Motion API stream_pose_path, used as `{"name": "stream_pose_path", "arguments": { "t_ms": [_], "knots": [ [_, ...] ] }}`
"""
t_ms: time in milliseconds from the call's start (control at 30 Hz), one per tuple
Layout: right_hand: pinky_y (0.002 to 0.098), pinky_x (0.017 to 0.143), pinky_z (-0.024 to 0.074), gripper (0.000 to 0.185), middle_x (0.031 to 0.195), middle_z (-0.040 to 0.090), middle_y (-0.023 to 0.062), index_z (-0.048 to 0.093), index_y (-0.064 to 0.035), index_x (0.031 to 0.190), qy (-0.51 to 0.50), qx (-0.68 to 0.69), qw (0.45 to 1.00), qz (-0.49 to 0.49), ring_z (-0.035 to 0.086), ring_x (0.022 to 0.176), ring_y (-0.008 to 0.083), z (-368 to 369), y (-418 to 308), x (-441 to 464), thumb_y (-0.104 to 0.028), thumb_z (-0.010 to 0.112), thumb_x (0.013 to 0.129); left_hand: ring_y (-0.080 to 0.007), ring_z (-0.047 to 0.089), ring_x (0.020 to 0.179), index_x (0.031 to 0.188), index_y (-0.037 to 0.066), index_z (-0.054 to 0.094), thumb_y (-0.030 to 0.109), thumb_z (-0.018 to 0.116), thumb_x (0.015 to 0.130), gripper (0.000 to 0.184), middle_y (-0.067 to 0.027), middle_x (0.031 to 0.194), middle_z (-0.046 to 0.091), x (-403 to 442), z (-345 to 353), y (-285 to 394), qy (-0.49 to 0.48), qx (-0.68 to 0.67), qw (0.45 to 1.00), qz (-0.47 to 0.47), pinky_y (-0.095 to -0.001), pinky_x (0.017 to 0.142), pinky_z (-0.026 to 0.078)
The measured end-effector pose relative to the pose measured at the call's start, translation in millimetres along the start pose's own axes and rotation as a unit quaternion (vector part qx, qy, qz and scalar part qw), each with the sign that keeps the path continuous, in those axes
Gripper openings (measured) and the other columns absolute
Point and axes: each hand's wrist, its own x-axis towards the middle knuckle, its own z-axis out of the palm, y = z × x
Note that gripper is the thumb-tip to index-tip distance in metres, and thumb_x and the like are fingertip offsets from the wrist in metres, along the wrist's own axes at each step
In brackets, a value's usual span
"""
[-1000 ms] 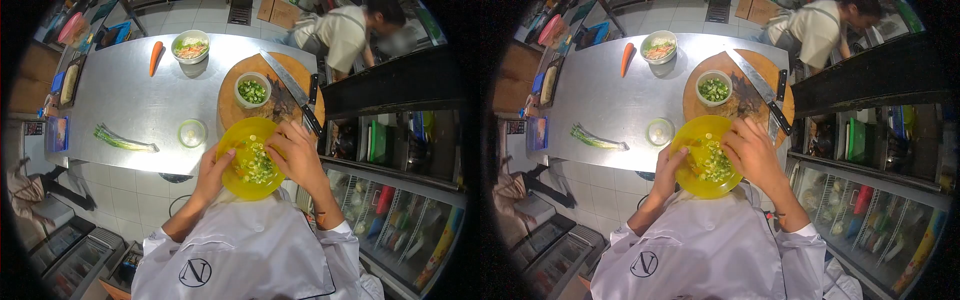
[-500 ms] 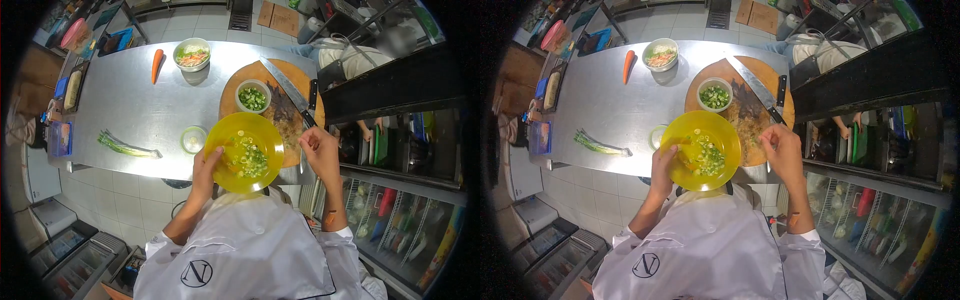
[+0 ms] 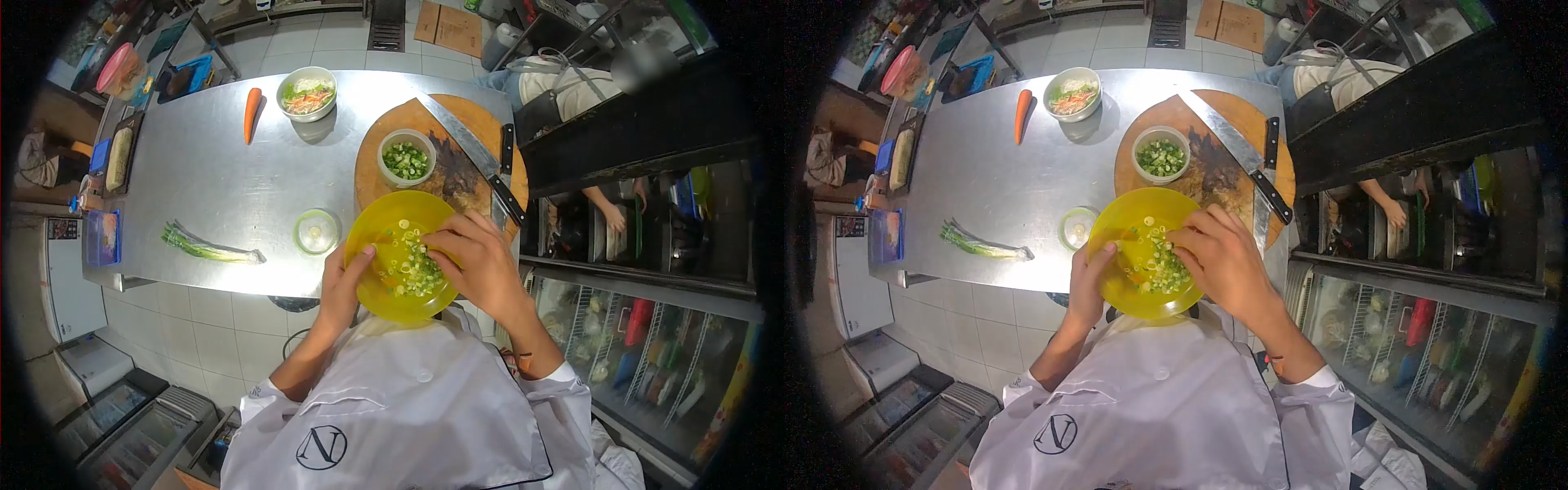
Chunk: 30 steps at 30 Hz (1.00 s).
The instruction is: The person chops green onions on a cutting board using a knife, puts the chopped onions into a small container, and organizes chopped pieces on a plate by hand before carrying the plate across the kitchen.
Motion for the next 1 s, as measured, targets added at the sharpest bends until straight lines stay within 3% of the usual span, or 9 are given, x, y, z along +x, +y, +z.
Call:
{"name": "stream_pose_path", "arguments": {
  "t_ms": [400, 467, 567, 767, 933, 1000],
  "knots": [
    [0.0447, 0.086, 0.0533, 0.014, 0.1, 0.069, 0.0115, 0.071, -0.0019, 0.099, 0.006, 0.018, 1.0, 0.009, 0.064, 0.096, 0.0353, -5, 1, 1, -0.002, 0.077, 0.086, -0.011, 0.067, 0.102, 0.135, -0.004, 0.069, 0.028, 0.063, 0.113, 0.039, -0.0061, 0.114, 0.074, -2, -1, -3, 0.001, -0.009, 1.0, -0.014, -0.0269, 0.089, 0.054],
    [0.0417, 0.079, 0.0533, 0.013, 0.092, 0.069, 0.0135, 0.068, -0.0008, 0.096, 0.025, 0.113, 0.992, 0.054, 0.066, 0.087, 0.0331, -11, 4, -2, 0.0, 0.074, 0.085, -0.011, 0.067, 0.102, 0.135, -0.004, 0.069, 0.027, 0.062, 0.113, 0.039, -0.006, 0.114, 0.074, -2, -1, -2, 0.001, -0.008, 1.0, -0.012, -0.0269, 0.089, 0.053],
    [0.037, 0.071, 0.0519, 0.011, 0.085, 0.069, 0.0127, 0.066, -0.0005, 0.094, 0.048, 0.148, 0.981, 0.117, 0.067, 0.076, 0.0274, -20, 1, -4, 0.002, 0.073, 0.086, -0.0112, 0.067, 0.102, 0.135, -0.004, 0.069, 0.026, 0.062, 0.113, 0.038, -0.0061, 0.114, 0.074, -2, -2, -2, 0.004, -0.005, 1.0, -0.007, -0.027, 0.089, 0.053],
    [0.0323, 0.068, 0.0507, 0.009, 0.081, 0.069, 0.0095, 0.066, -0.0004, 0.091, 0.137, 0.064, 0.974, 0.171, 0.066, 0.072, 0.0206, -19, 30, -11, 0.002, 0.074, 0.09, -0.0121, 0.067, 0.106, 0.137, -0.004, 0.067, 0.025, 0.061, 0.113, 0.038, -0.0073, 0.118, 0.074, -3, 1, 1, 0.022, -0.031, 0.999, -0.003, -0.0275, 0.093, 0.054],
    [0.0388, 0.072, 0.0539, 0.009, 0.09, 0.073, 0.0147, 0.074, -0.0011, 0.101, 0.119, 0.009, 0.982, 0.148, 0.069, 0.078, 0.0303, -8, 54, -22, 0.002, 0.073, 0.093, -0.0127, 0.067, 0.108, 0.138, -0.004, 0.067, 0.025, 0.062, 0.113, 0.038, -0.0076, 0.12, 0.074, -1, -6, -4, 0.02, -0.012, 1.0, 0.007, -0.0282, 0.095, 0.053],
    [0.0431, 0.079, 0.0551, 0.013, 0.094, 0.074, 0.016, 0.077, -0.0023, 0.106, 0.125, -0.049, 0.979, 0.153, 0.07, 0.087, 0.0348, -12, 45, -21, 0.002, 0.073, 0.094, -0.0128, 0.067, 0.109, 0.138, -0.004, 0.067, 0.025, 0.063, 0.113, 0.038, -0.0073, 0.12, 0.074, 0, -6, -5, 0.022, -0.013, 1.0, -0.004, -0.0285, 0.096, 0.053]
  ]
}}
